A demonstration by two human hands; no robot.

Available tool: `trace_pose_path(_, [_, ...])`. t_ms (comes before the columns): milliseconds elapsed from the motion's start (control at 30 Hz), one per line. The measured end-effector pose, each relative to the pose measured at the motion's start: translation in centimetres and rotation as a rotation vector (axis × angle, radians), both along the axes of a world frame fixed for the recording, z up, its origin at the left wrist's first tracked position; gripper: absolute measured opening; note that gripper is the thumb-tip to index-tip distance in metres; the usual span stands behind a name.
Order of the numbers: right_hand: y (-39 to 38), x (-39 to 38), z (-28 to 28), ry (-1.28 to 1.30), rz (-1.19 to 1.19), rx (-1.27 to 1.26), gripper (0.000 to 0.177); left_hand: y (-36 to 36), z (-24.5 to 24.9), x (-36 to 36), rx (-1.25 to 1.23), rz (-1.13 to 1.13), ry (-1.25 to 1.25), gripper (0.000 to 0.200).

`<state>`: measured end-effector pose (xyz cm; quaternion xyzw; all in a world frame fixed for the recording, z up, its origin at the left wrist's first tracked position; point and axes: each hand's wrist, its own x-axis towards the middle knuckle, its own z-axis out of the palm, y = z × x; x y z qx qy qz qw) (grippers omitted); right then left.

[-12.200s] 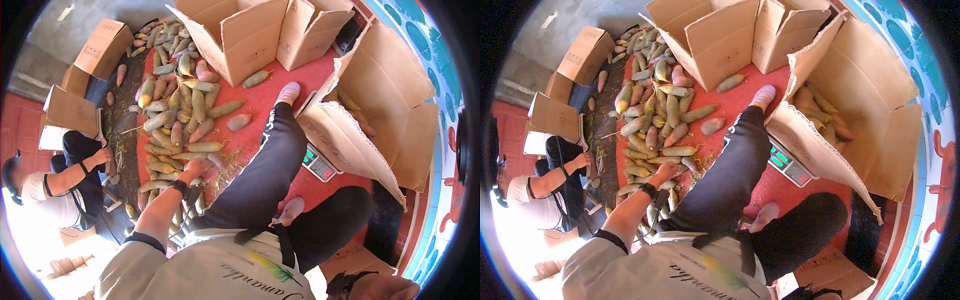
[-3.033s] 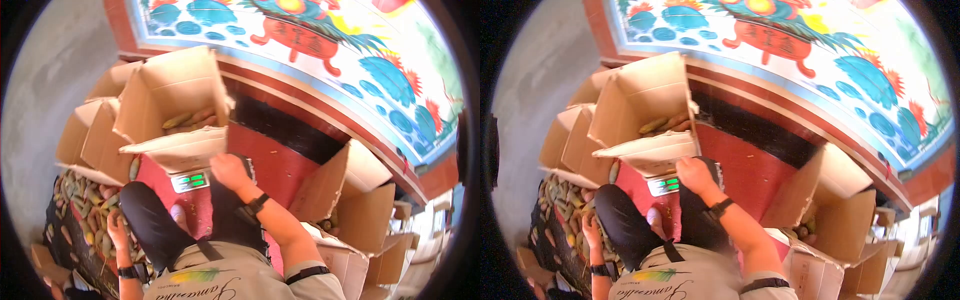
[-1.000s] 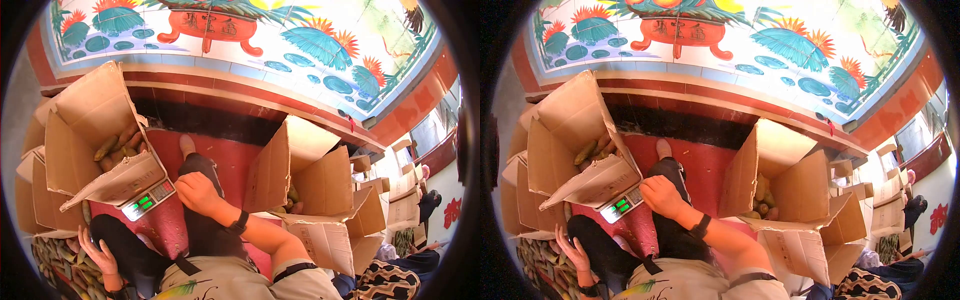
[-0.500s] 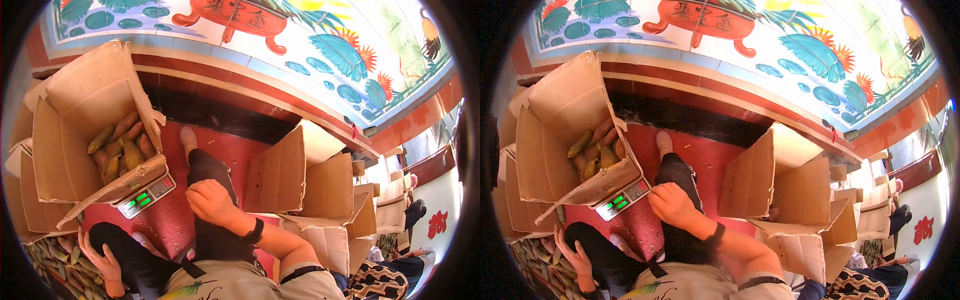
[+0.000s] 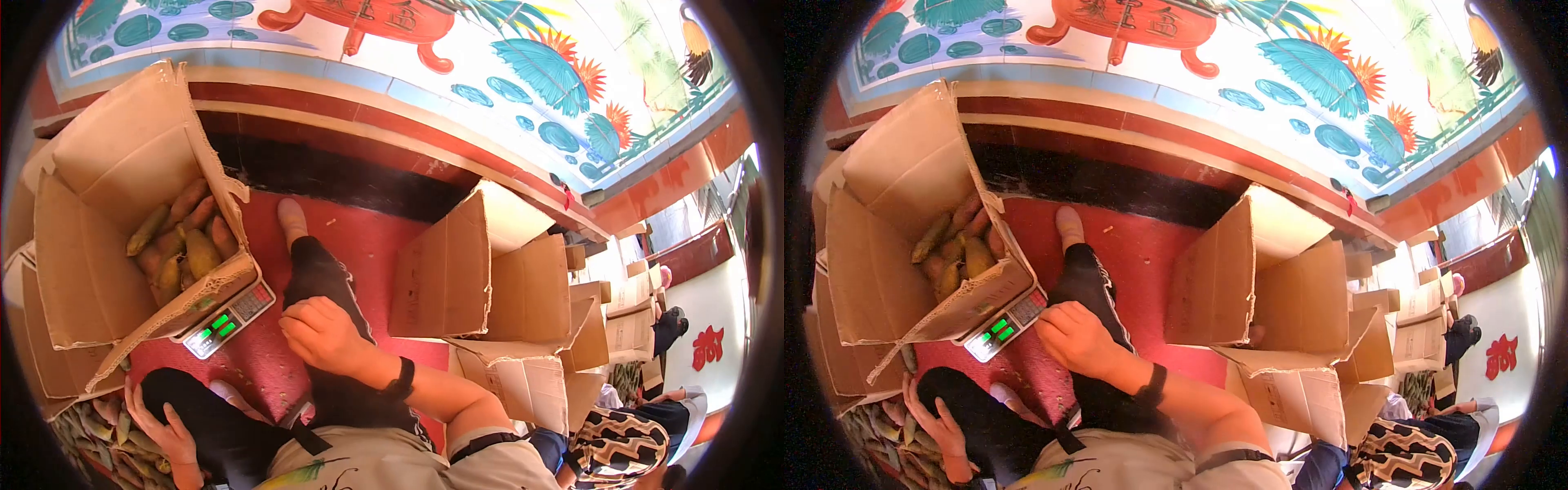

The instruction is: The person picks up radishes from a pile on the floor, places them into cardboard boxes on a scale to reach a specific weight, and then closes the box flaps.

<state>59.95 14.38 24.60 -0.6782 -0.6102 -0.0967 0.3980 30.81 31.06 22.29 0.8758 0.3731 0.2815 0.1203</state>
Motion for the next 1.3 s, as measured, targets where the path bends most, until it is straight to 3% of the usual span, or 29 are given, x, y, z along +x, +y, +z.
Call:
trace_pose_path(533, [-2.4, 1.4, -0.5, 0.069, -0.064, 0.195, 0.018, -0.1, -0.4, 0.1, 0.168, -0.029, 0.008, 0.039])
trace_pose_path(667, [-3.8, 3.3, 0.0, 0.072, -0.236, 0.294, 0.012, -0.2, -0.2, 0.0, 0.19, 0.01, 0.033, 0.038])
trace_pose_path(900, [-9.6, 8.7, -6.9, 0.069, -0.628, 0.161, 0.009, -0.3, -0.1, 0.6, 0.186, -0.001, 0.027, 0.038])
trace_pose_path(967, [-11.5, 8.9, -9.5, 0.096, -0.757, -0.016, 0.008, -0.4, 0.0, 0.8, 0.191, 0.0, 0.036, 0.038])
trace_pose_path(1300, [-18.2, 7.1, -19.9, 0.109, -0.873, -0.549, 0.01, 0.1, -0.3, 0.5, 0.202, 0.005, 0.074, 0.038])
